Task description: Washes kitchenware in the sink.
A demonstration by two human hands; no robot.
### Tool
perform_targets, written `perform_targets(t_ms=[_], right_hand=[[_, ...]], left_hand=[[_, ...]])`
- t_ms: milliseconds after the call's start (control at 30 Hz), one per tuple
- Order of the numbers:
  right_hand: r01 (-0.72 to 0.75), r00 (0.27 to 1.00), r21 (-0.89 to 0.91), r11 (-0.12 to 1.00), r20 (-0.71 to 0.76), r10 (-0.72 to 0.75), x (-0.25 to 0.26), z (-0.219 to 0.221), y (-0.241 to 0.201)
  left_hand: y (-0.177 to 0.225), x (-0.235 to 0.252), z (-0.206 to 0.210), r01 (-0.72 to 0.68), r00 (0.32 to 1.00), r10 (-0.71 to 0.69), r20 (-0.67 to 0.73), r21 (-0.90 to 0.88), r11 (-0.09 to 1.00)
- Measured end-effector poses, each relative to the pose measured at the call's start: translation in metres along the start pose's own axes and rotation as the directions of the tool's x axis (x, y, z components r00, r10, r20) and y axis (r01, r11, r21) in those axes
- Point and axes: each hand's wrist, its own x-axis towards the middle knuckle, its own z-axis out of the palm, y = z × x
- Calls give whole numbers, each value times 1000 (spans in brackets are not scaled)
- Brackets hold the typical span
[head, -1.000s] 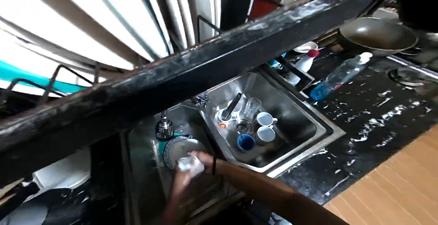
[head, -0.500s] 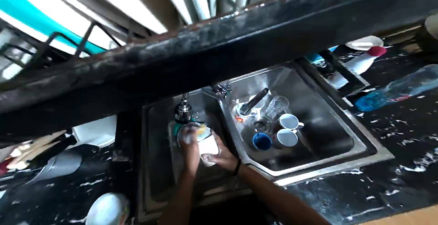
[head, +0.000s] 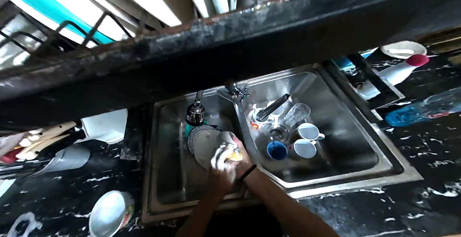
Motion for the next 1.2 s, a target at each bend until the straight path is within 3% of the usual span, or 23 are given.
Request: perform_targets(t_ms=[33, 100, 167, 233, 300, 333, 400, 467, 500, 567, 633, 700, 800, 900, 967, 1067, 1133, 1200], right_hand=[[-36, 999, -16, 999, -13, 36, -5, 1, -2], [-86, 995, -104, 991, 31, 90, -9, -2, -5], [-203, 963, -258, 945, 124, 241, -17, -6, -8], [-270, 899, -439, 857, 204, 387, -18, -10, -18], [-174, 934, -653, 737, 127, 334, -22, -10, -34], [-87, 978, -787, 611, 48, 201, -27, -8, -45], [52, 986, -987, 151, 27, -166, -34, -12, -70], [-93, 925, -962, -257, 12, -380, -39, -28, -110], [-268, 908, -890, -369, -106, -404, -40, -40, -132], [-545, 835, -691, -475, -395, -383, -35, -75, -166], [-610, 780, -538, -582, -538, -321, -22, -133, -178], [-585, 790, -552, -594, -555, -262, -5, -182, -183], [-509, 828, -596, -620, -537, -163, 6, -200, -194], [-489, 824, -537, -687, -543, -162, 2, -187, -197], [-498, 832, -550, -671, -521, -191, -10, -179, -209], [-509, 853, -767, -390, -387, -351, -46, -162, -227], [-361, 807, -930, -66, -276, -522, -79, -131, -224], [-155, 737, -961, 227, -266, -622, -105, -79, -204]], left_hand=[[-8, -4, -2, 25, 999, -27, -33, -68, 997], [-17, 10, -13, 220, 958, -271, -91, -371, 902], [-22, 38, -32, 458, 861, -503, 75, -543, 704], [-27, 55, -51, 597, 798, -519, 307, -528, 604], [-33, 64, -63, 634, 768, -426, 479, -470, 615], [-38, 67, -63, 622, 764, -377, 523, -442, 646], [-53, 72, -53, 577, 761, -335, 556, -344, 741], [-74, 70, -32, 596, 671, -389, 631, -147, 789], [-84, 65, -17, 620, 600, -437, 671, -44, 783], [-106, 51, 16, 619, 505, -493, 708, 101, 779], [-117, 44, 38, 613, 425, -514, 745, 181, 769], [-122, 39, 49, 690, 387, -551, 740, 165, 705], [-127, 27, 54, 789, 399, -645, 652, 114, 603], [-126, 26, 44, 751, 476, -687, 549, 153, 642], [-116, 28, 30, 732, 568, -665, 486, 72, 678], [-80, 29, 1, 694, 712, -595, 373, -246, 677], [-42, 28, -16, 589, 804, -535, 258, -460, 664], [-7, 24, -20, 363, 909, -407, 86, -643, 674]])
